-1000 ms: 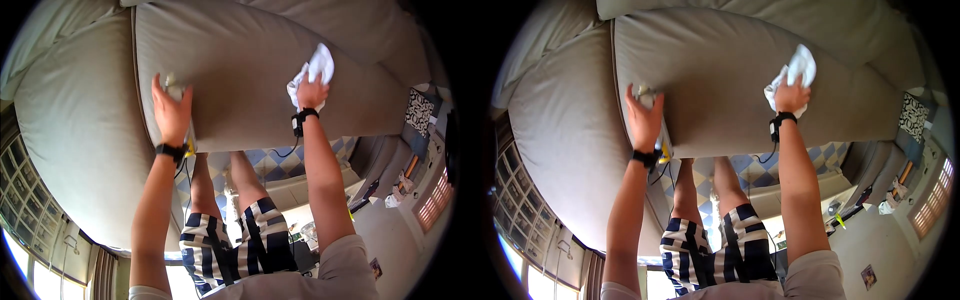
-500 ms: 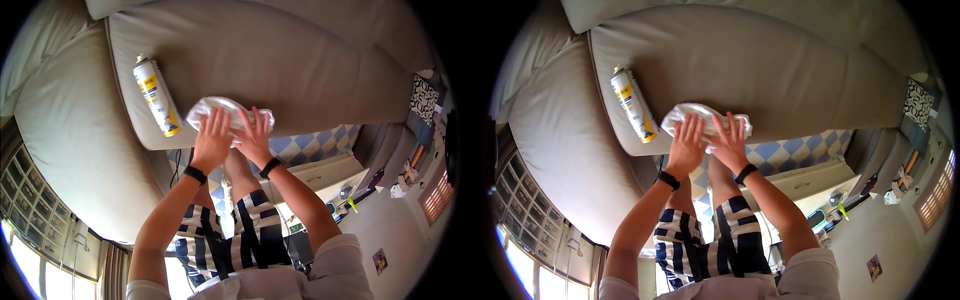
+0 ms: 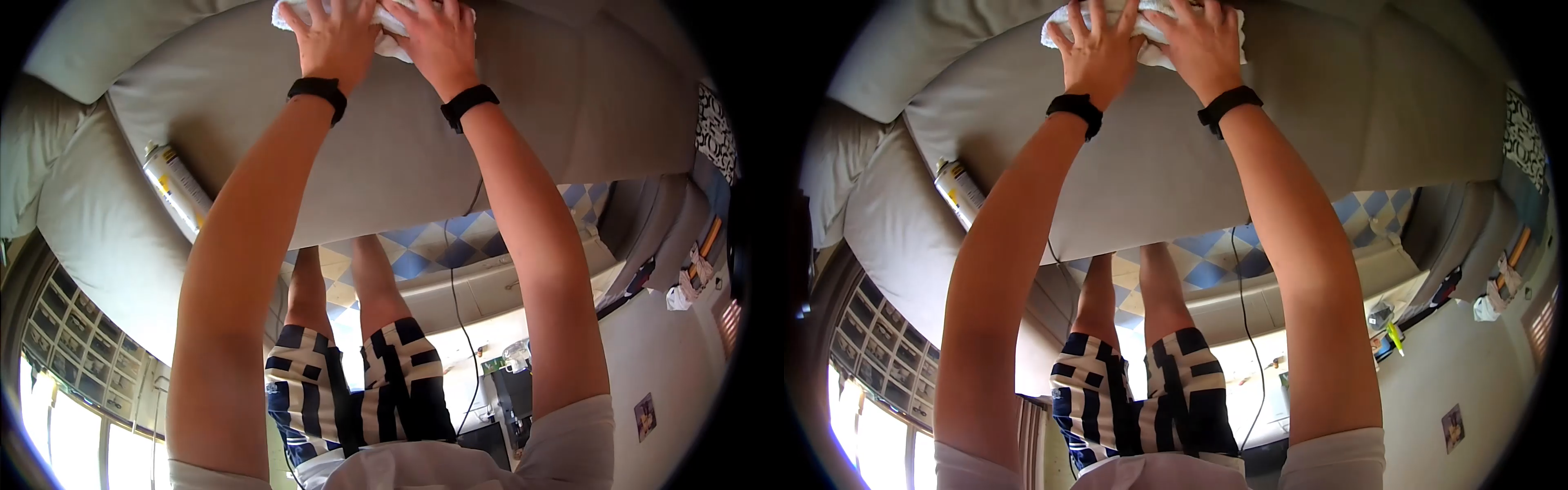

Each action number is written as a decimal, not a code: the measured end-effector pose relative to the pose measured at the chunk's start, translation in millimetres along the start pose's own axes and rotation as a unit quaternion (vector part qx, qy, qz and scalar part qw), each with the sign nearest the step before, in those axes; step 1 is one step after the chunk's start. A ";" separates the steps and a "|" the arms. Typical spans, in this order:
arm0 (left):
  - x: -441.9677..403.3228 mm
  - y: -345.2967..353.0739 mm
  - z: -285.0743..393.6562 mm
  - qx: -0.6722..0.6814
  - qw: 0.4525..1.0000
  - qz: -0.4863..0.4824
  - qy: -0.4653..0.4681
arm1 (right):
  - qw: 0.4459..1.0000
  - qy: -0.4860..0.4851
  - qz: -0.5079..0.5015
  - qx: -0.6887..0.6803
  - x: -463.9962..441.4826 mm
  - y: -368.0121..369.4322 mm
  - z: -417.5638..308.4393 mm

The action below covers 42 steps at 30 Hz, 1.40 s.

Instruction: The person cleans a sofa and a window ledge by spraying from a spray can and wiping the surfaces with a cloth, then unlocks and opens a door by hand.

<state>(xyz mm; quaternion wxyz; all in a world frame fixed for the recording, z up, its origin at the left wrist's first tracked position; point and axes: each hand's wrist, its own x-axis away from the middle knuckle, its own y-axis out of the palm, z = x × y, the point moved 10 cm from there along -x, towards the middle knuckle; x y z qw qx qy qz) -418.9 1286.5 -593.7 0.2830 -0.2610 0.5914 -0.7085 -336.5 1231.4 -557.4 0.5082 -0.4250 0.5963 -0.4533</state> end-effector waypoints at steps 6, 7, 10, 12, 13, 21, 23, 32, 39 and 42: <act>94.1 41.6 120.3 0.049 0.991 0.008 0.121 | 0.984 0.142 -0.099 -0.042 174.7 -4.5 45.8; 121.5 49.9 146.8 0.045 0.989 -0.011 0.139 | 0.979 0.165 -0.114 -0.047 217.5 -9.0 47.6; 187.1 65.2 206.8 0.108 0.972 -0.102 0.180 | 0.961 0.216 -0.158 -0.068 316.5 -29.7 45.5; 210.1 66.8 233.9 0.108 0.963 -0.098 0.226 | 0.957 0.229 -0.173 -0.051 349.6 -43.7 51.0; 198.6 66.0 241.7 0.133 0.960 -0.082 0.231 | 0.957 0.229 -0.177 -0.031 353.7 -46.7 57.6; 7.8 51.6 275.4 0.129 0.963 0.116 0.208 | 0.959 0.236 -0.115 0.106 220.5 -28.4 202.7; -38.0 49.8 274.0 0.125 0.957 0.171 0.199 | 0.962 0.223 -0.072 0.140 183.2 -17.7 235.3; 71.3 43.8 224.9 0.094 0.967 0.047 0.231 | 0.934 0.351 -0.068 0.028 242.1 -21.2 112.4; 214.5 35.4 98.2 0.085 0.975 -0.121 0.164 | 0.922 0.354 -0.097 -0.121 269.5 -16.8 -72.0; 259.8 24.6 37.9 0.097 0.976 -0.150 0.123 | 0.918 0.338 -0.126 -0.164 268.5 -4.0 -145.8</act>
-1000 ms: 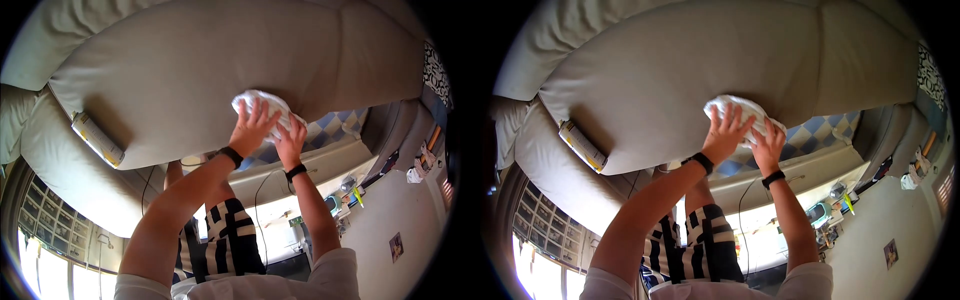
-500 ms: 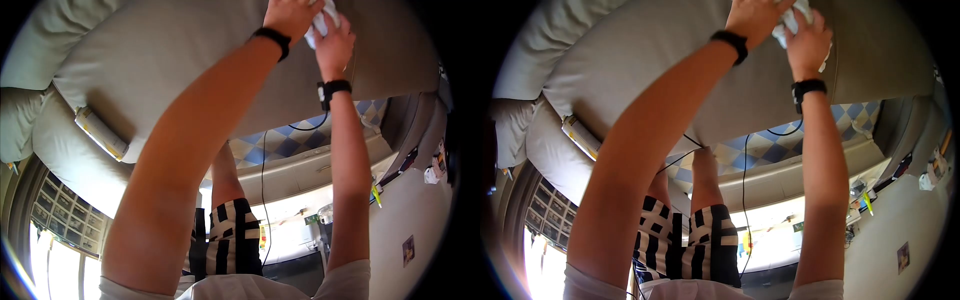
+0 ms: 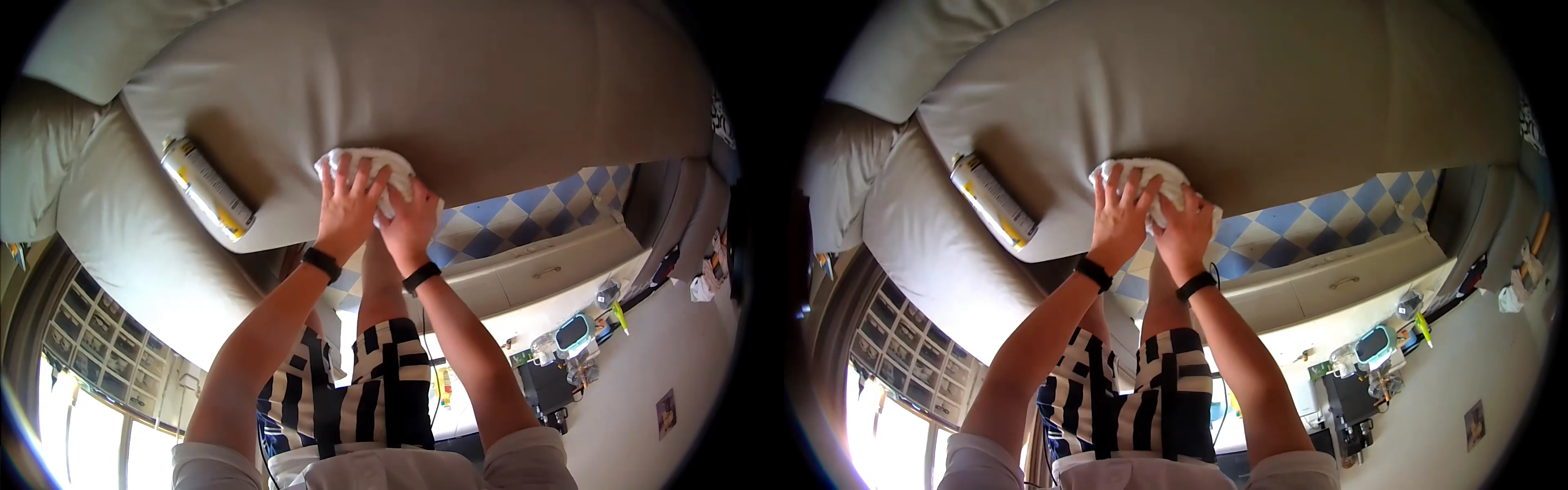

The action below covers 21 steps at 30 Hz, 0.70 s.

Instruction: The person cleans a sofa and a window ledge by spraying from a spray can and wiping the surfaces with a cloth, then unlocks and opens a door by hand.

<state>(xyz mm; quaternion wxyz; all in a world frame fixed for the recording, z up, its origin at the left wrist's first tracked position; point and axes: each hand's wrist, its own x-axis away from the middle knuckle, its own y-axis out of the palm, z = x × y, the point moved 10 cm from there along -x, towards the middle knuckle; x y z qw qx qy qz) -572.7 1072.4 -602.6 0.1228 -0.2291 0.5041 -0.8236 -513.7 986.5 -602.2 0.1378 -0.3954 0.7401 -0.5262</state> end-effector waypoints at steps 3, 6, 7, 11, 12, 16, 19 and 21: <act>58.6 -13.9 -42.2 0.032 0.999 -0.021 -0.038 | 0.997 -0.027 -0.058 -0.032 41.7 39.8 -50.6; 92.1 -48.0 -79.7 0.065 0.995 0.004 -0.078 | 0.993 -0.055 -0.097 -0.044 63.7 67.6 -77.8; 95.0 -71.2 -92.1 0.066 0.993 0.032 -0.091 | 0.993 -0.047 -0.100 -0.046 62.2 67.4 -78.5; 99.5 -153.1 -176.6 0.037 0.958 0.189 -0.214 | 0.998 -0.047 0.010 -0.043 39.3 30.5 -78.3; 99.9 -162.9 -201.9 0.012 0.937 0.230 -0.263 | 0.994 -0.001 0.038 -0.102 19.6 19.9 -76.3; 82.2 -130.8 -286.1 0.083 0.874 0.198 -0.437 | 0.979 -0.084 0.177 -0.060 -76.4 -11.2 -113.7; 65.6 -112.2 -301.5 0.186 0.858 0.144 -0.457 | 0.985 -0.066 0.143 0.066 -142.7 21.9 -128.6; 62.0 -106.9 -299.6 0.233 0.849 0.141 -0.453 | 0.984 -0.026 0.132 0.120 -156.9 36.1 -128.1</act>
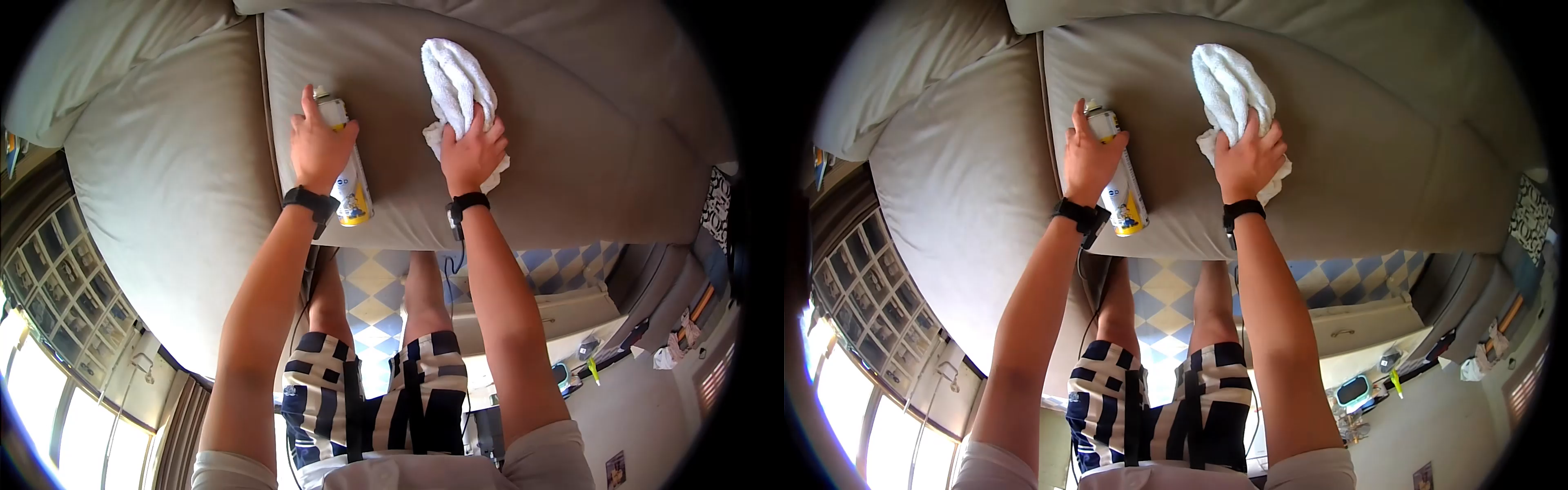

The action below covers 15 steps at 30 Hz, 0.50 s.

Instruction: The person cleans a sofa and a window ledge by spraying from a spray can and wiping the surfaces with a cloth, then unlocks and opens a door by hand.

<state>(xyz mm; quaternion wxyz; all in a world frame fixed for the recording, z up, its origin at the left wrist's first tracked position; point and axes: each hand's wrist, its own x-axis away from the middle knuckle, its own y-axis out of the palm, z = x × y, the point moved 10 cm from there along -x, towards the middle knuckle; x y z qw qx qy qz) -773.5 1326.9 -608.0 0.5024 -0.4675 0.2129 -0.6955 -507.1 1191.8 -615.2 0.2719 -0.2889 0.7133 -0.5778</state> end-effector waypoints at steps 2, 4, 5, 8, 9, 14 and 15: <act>1.6 4.7 5.3 -0.009 1.000 -0.002 0.021 | 0.998 -0.030 0.038 0.040 7.4 3.7 3.9; 2.1 6.9 9.2 0.001 0.999 -0.012 0.030 | 0.999 -0.029 0.019 0.040 10.4 8.7 10.4; 0.2 6.8 12.1 0.006 0.999 -0.014 0.035 | 0.999 -0.029 0.011 0.038 8.9 11.9 12.8; -0.5 4.9 13.1 -0.046 0.996 -0.067 0.047 | 0.999 -0.018 0.011 0.045 10.3 16.2 16.1; 1.2 4.0 9.4 -0.040 0.995 -0.086 0.043 | 0.999 -0.019 0.013 0.045 10.1 16.7 16.4; 1.2 -3.2 -18.2 -0.066 0.986 -0.148 0.046 | 0.999 -0.023 0.011 0.030 12.1 16.8 14.9; 0.1 -4.3 -18.6 -0.076 0.982 -0.159 0.063 | 0.999 -0.023 0.010 0.030 13.4 17.8 16.2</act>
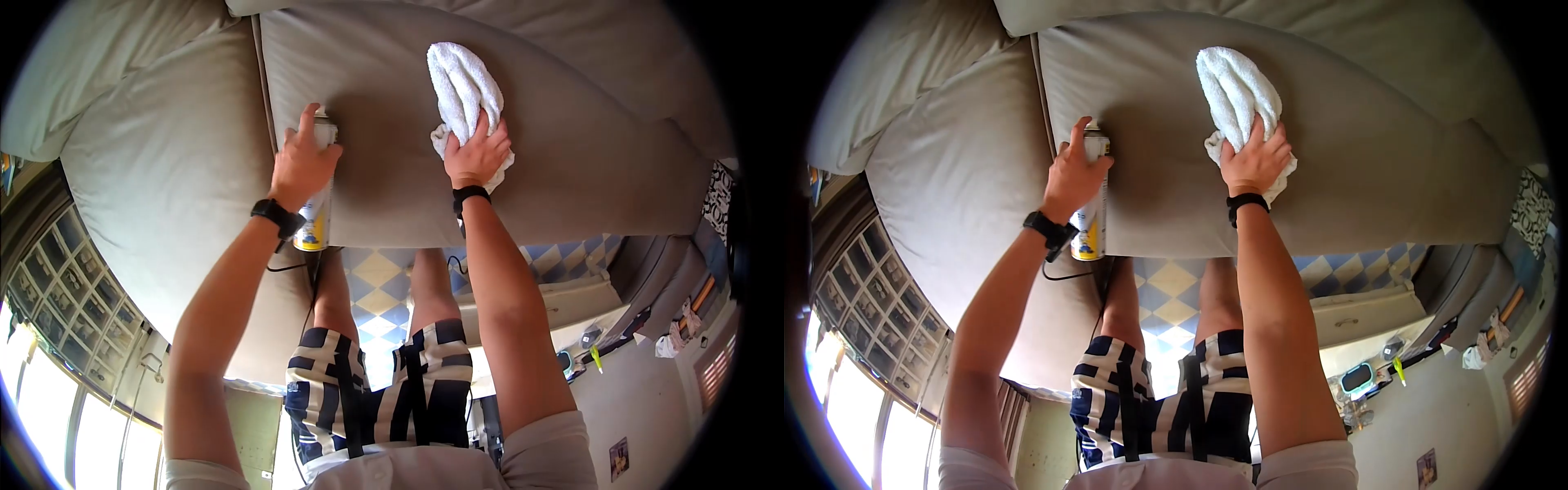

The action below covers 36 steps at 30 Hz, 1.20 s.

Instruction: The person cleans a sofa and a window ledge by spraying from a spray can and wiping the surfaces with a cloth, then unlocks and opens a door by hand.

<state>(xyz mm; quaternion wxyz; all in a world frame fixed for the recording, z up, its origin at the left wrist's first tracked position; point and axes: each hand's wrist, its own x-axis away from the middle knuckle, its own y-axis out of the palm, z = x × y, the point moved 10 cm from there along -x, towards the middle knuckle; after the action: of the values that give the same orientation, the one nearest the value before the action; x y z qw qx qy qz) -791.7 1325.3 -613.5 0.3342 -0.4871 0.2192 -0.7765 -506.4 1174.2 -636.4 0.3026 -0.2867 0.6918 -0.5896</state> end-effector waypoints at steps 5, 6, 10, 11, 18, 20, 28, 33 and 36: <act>-16.1 -8.9 -5.5 -0.039 0.994 -0.077 0.060 | 1.000 0.001 -0.006 -0.003 0.4 3.5 -1.6; -17.4 -10.6 -0.7 -0.041 0.992 -0.091 0.072 | 1.000 0.001 -0.001 -0.002 -0.8 4.3 -0.8; -14.9 -12.0 7.3 -0.099 0.980 -0.155 0.080 | 1.000 -0.006 0.021 -0.012 1.3 6.9 -1.2; -14.0 -11.6 8.0 -0.104 0.979 -0.156 0.083 | 0.999 -0.010 0.029 -0.017 1.6 6.6 -0.9; 14.0 -2.6 -9.8 -0.138 0.976 -0.131 0.108 | 1.000 -0.006 0.020 -0.019 1.3 3.4 -4.4; 22.3 2.1 -20.0 -0.123 0.980 -0.123 0.099 | 0.999 -0.010 0.023 -0.024 0.7 2.6 -5.8; 39.8 -0.6 -36.1 -0.053 0.994 0.021 0.093 | 0.999 -0.016 0.033 -0.024 1.7 3.2 -6.9; 36.3 -24.2 -34.3 0.046 0.988 0.119 0.086 | 0.999 -0.017 0.034 -0.014 3.9 3.0 -6.4; 30.1 -25.5 -32.2 0.049 0.982 0.162 0.088 | 0.999 -0.025 0.046 -0.011 1.7 4.4 -7.5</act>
<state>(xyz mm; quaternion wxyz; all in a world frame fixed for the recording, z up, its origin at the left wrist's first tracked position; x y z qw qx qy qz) -837.7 1321.1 -591.9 0.4588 -0.3580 0.2855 -0.7615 -513.3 1178.3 -639.9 0.3434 -0.2723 0.7032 -0.5599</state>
